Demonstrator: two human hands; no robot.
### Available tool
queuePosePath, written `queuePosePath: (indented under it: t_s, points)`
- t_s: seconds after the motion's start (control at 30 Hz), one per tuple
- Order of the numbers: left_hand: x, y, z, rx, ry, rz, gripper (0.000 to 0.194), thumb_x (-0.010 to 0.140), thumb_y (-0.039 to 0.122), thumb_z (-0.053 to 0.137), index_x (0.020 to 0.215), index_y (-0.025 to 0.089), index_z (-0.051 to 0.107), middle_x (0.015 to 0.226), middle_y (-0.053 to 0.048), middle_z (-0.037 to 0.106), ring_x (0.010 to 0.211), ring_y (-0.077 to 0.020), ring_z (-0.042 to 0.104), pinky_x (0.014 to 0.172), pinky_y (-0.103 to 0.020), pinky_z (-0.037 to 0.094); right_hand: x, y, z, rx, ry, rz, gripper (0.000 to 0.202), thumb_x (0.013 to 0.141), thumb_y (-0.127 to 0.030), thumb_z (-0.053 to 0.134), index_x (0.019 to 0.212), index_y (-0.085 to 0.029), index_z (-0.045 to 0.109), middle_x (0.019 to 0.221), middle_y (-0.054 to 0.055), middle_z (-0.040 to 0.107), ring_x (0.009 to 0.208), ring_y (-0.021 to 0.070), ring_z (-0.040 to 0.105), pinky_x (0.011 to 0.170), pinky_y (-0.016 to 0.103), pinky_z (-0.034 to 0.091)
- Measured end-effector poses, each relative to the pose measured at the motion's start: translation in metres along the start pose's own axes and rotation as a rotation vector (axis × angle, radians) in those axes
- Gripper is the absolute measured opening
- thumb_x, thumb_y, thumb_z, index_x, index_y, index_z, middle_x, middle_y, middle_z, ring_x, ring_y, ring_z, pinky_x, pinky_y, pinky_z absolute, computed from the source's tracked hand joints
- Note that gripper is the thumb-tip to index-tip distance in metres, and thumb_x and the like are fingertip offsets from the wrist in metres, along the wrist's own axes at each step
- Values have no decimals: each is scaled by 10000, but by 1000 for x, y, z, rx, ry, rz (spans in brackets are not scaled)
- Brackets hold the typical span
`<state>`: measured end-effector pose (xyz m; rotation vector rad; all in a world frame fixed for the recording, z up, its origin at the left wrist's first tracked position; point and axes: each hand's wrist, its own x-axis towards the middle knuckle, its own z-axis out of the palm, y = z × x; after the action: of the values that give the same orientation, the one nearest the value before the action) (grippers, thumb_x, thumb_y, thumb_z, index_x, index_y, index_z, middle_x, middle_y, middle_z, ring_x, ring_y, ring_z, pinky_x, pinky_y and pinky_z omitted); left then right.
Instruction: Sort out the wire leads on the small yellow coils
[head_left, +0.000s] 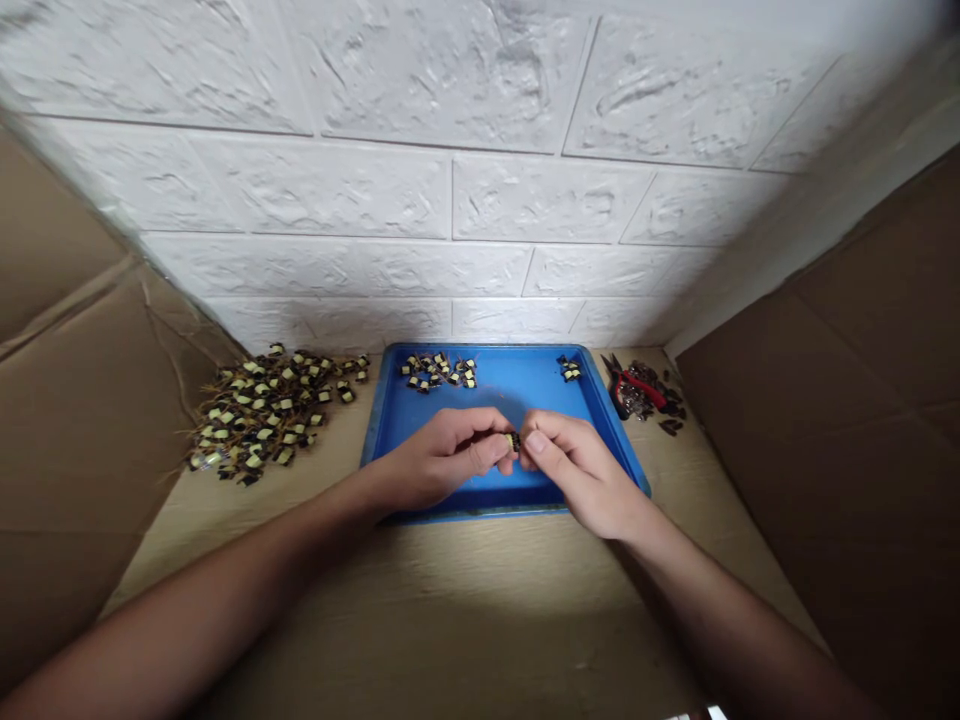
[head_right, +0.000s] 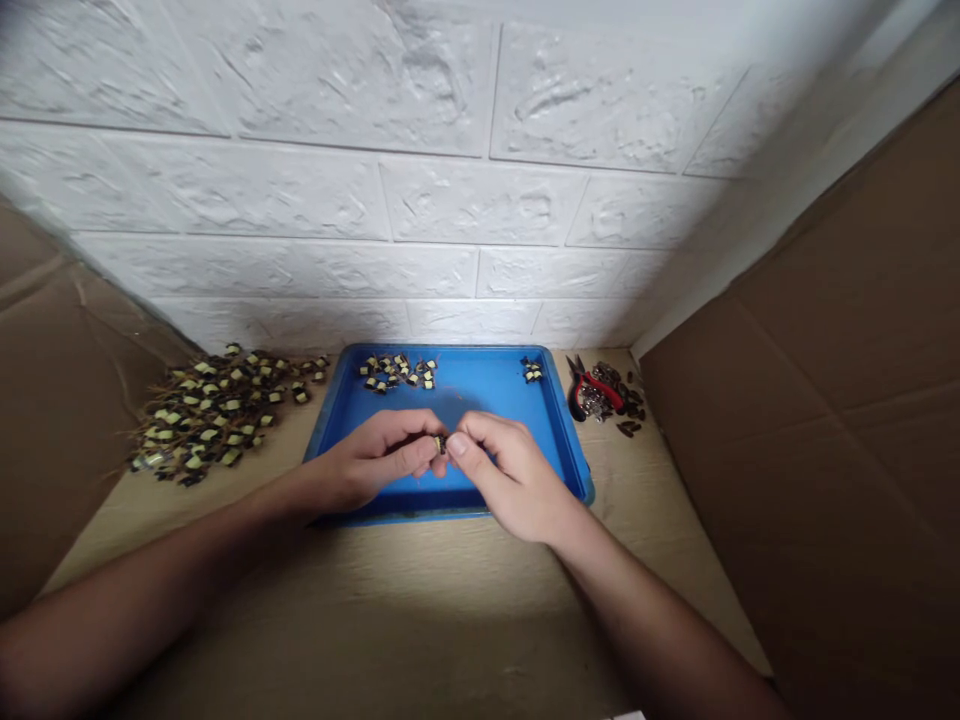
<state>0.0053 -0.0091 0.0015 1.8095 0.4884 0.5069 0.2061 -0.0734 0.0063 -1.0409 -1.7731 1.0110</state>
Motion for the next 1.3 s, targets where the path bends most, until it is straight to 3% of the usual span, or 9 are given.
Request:
queuePosePath:
  t_s: [0.33,0.73,1.03,1.3]
  points:
    - [0,2,1,-29,-11,17,247,1000,291,482,929,121,646,831,-42,660,736,-117,569,696,-226,454,-1,4,-1,213,-37,65,306,999,-326,547,744,-184,639,707,-3,597,707,142,570,702,274,451]
    - [-1,1,1,12,-18,12,257,993,309,491,933,117,651,821,-35,657,737,-122,559,676,-220,418,1,5,-5,282,-112,125,330,949,-384,621,697,-171,643,691,-1,611,661,128,555,660,262,441]
    - [-3,0,2,45,-43,23,289,994,339,468,917,123,643,799,-36,652,706,-123,555,643,-214,414,2,2,-2,224,-105,135,254,916,-267,598,681,-181,643,718,10,631,711,153,566,666,285,419]
    - [-1,1,-1,8,-60,5,288,981,342,487,926,108,645,816,-49,658,715,-129,555,661,-233,423,1,8,1,259,-77,154,326,943,-330,563,659,-176,608,647,-9,561,625,131,495,614,260,380]
